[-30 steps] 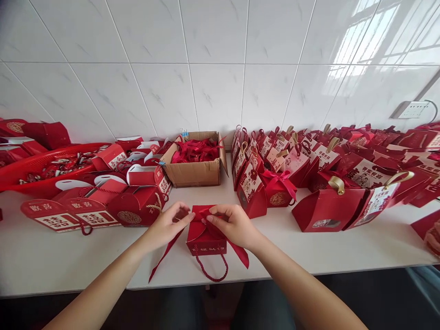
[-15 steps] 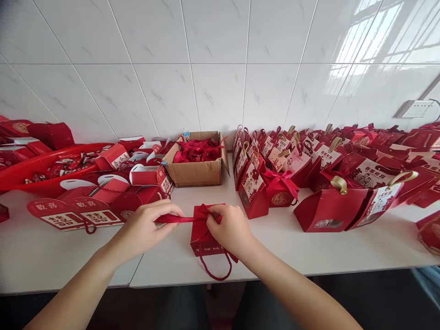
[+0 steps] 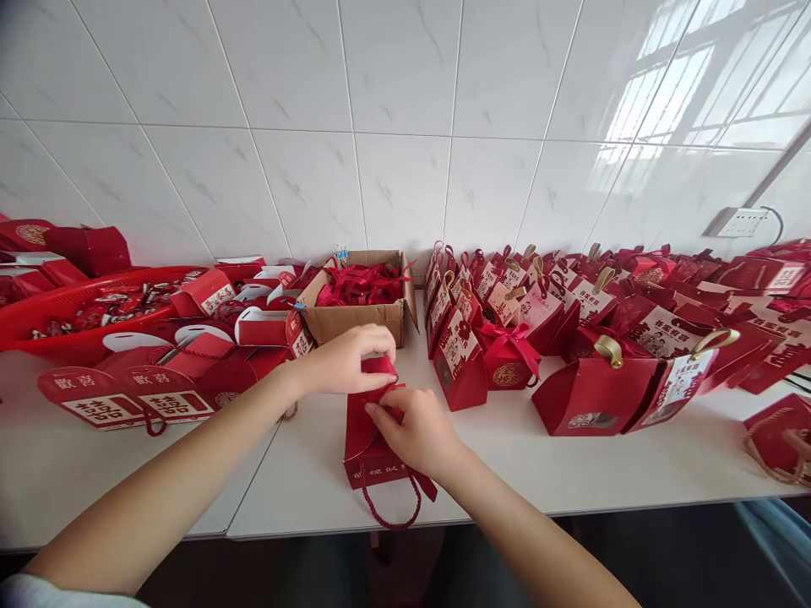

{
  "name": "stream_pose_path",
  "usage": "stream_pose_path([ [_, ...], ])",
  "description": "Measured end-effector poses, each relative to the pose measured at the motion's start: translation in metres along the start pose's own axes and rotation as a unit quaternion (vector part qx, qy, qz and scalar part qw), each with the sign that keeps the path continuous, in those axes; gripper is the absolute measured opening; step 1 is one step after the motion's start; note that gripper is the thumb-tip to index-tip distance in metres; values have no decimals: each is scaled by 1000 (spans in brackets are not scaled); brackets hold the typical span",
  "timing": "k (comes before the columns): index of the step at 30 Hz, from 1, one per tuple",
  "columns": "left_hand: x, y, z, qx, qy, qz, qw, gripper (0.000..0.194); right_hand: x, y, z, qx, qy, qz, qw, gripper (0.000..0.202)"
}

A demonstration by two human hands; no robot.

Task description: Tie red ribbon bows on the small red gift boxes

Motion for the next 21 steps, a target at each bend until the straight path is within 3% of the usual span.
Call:
stream_pose_path([
  [2,0,7,-11,75,43,85,993,8,1,1,6,25,-16,11,999,32],
  [5,-24,20,-19,113,129,204,964,7,2,1,15,72,-43,6,996,31],
  [6,-33,18,-21,67,144,207,965,8,2,1,17,84,-50,5,995,31],
  [10,-56,-14,-19,-124,159,97,975,25,4,-2,20,99,-60,-8,993,39],
  [11,-60,-17,-19,-136,163,101,972,27,4,-2,20,99,-60,-9,993,41],
  [16,-68,-13,-12,-77,130,229,962,22,3,-3,18,129,-51,-13,990,41],
  [21,-71,-13,-6,-28,150,266,952,7,0,-4,15,140,-44,-35,989,40],
])
Point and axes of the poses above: each hand's wrist, its own x-axis towards the middle knuckle, its own y-axis out of the back of the hand, z = x × y, the point moved 9 cm from there along x, towards the middle knuckle, and after that the axes turned 8 degrees about x, right-handed, at the moved point
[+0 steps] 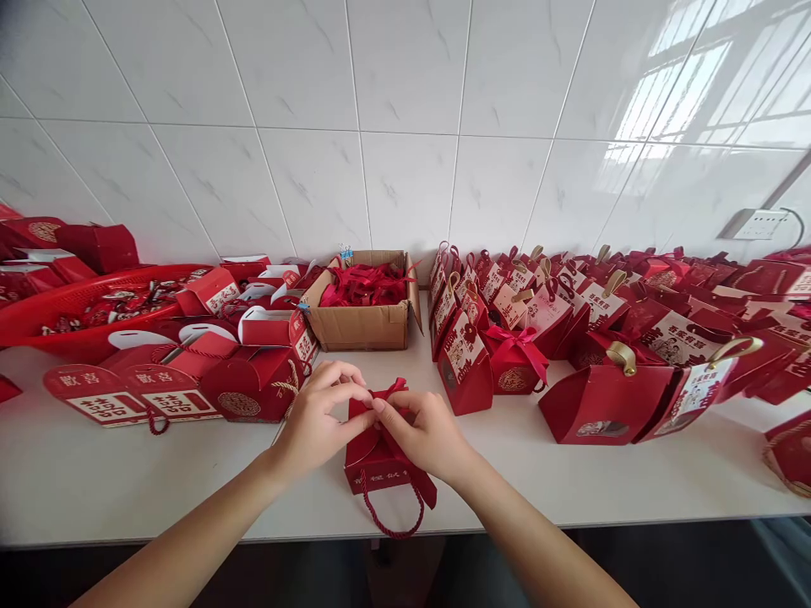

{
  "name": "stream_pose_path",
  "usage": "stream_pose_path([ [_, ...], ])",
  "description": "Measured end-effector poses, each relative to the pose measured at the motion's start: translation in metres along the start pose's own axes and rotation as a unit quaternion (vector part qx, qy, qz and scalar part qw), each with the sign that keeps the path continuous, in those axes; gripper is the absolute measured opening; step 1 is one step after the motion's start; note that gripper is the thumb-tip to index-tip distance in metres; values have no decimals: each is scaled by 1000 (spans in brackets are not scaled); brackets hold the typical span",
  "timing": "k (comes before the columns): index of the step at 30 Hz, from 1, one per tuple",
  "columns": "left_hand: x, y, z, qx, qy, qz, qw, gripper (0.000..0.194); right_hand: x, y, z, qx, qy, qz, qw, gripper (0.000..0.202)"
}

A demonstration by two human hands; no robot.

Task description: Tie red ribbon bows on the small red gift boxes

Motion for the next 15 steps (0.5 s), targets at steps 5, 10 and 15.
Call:
stream_pose_path([
  [5,-6,-2,-10,-36,59,-14,998,10,-1,1,1,-22,0,2,1000,37],
  [10,-12,-9,-19,-97,111,-47,988,13,1,2,2,-1,11,10,1000,40],
  [15,-16,-17,-22,-129,160,-112,972,14,0,0,3,18,11,-1,1000,42],
])
Point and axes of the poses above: each hand's wrist, its own x-axis towards the middle knuckle, its own y-axis out of the back of the hand, z = x × y, the point moved 9 cm from there along x, towards the middle knuckle, and after that the axes turned 8 degrees about x, right-handed, at the moved point
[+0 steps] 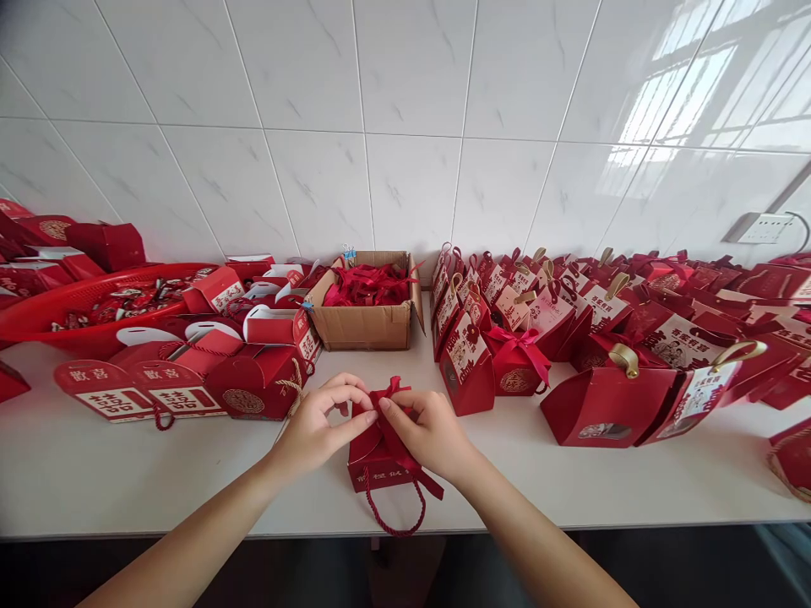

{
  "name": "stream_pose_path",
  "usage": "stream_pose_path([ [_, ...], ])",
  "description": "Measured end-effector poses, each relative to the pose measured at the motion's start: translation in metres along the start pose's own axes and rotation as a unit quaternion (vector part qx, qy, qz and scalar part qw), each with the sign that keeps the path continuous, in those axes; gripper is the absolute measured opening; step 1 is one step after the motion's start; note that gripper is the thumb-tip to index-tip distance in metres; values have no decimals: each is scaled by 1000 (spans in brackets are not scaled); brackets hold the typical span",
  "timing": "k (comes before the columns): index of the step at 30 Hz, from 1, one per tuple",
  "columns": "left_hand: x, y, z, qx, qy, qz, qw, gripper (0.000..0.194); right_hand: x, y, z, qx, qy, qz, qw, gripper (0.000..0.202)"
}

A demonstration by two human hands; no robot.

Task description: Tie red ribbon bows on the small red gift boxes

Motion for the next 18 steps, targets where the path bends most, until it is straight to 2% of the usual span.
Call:
stream_pose_path([
  [5,-1,6,3,0,-5,24,1000,12,0,2,-1,-5,-1,9,1000,41],
  [11,2,-1,6,-35,-48,0,998,11,1,2,-1,-3,-6,18,1000,40],
  [14,3,-2,4,-40,-37,-4,998,6,1,3,1,7,-11,20,1000,38],
  [18,4,-4,1,-73,-14,-19,997,21,1,2,0,15,-9,14,1000,33],
])
Point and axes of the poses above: each hand's wrist, its own x-axis towards the middle knuckle, its own y-axis out of the back of the hand, z = x × y, the point moved 9 cm from there along x, towards the middle knuckle, and after that the axes turned 8 degrees about x, right-handed, at the moved point
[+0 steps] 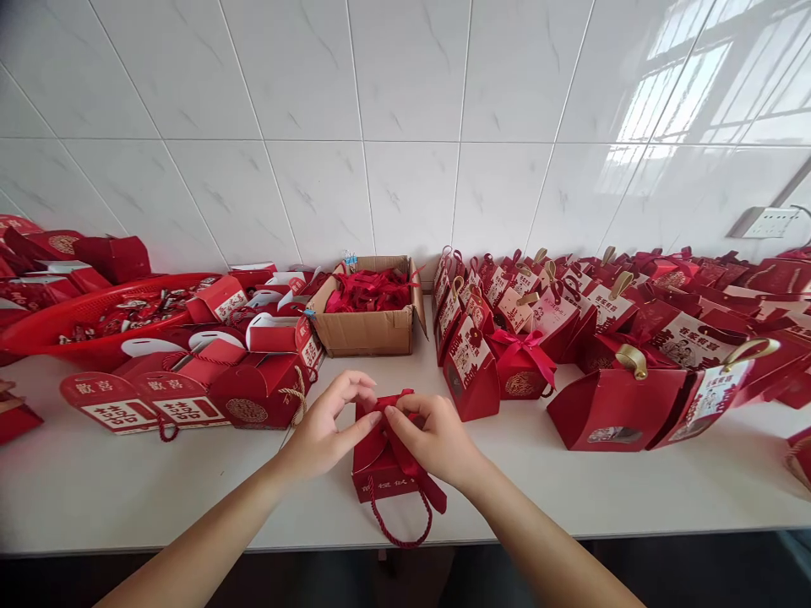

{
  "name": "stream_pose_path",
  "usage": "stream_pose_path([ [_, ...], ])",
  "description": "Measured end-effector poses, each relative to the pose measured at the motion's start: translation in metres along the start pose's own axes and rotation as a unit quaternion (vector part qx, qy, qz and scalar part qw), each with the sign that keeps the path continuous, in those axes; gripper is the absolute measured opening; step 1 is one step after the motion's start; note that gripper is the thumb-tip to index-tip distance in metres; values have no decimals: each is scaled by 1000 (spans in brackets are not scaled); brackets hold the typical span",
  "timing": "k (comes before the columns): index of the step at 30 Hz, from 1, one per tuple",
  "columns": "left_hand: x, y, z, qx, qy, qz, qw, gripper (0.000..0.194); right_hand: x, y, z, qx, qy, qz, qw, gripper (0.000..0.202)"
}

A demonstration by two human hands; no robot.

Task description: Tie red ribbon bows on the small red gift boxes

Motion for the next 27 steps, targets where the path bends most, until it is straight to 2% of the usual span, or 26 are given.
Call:
stream_pose_path([
  [4,3,-3,2,10,-5,-21,1000,6,-2,2,3,40,-7,19,999,19],
  [7,5,0,2,18,-3,-9,1000,8,-5,4,4,50,3,37,998,26],
  [11,6,-2,0,11,9,-11,1000,6,-10,3,-9,-95,63,41,993,26],
  [16,8,-6,6,11,-6,-16,1000,5,-11,6,-17,-247,63,60,965,23],
  [19,9,-6,6,5,2,-19,1000,8,-9,5,-18,-275,65,45,958,17],
  [22,10,-7,5,-8,5,-24,1000,11,-8,4,-18,-269,62,22,961,19],
  [27,7,-6,11,50,-41,-10,998,9,-7,6,-20,-302,62,15,951,21],
])
Point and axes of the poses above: each hand's wrist, its own x-axis towards the middle knuckle, its own y-axis out of the back of the hand, z = x × y, the point moved 9 cm from there along x, towards the middle knuckle, and after that the axes turned 8 degrees about x, right-handed, at the moved point
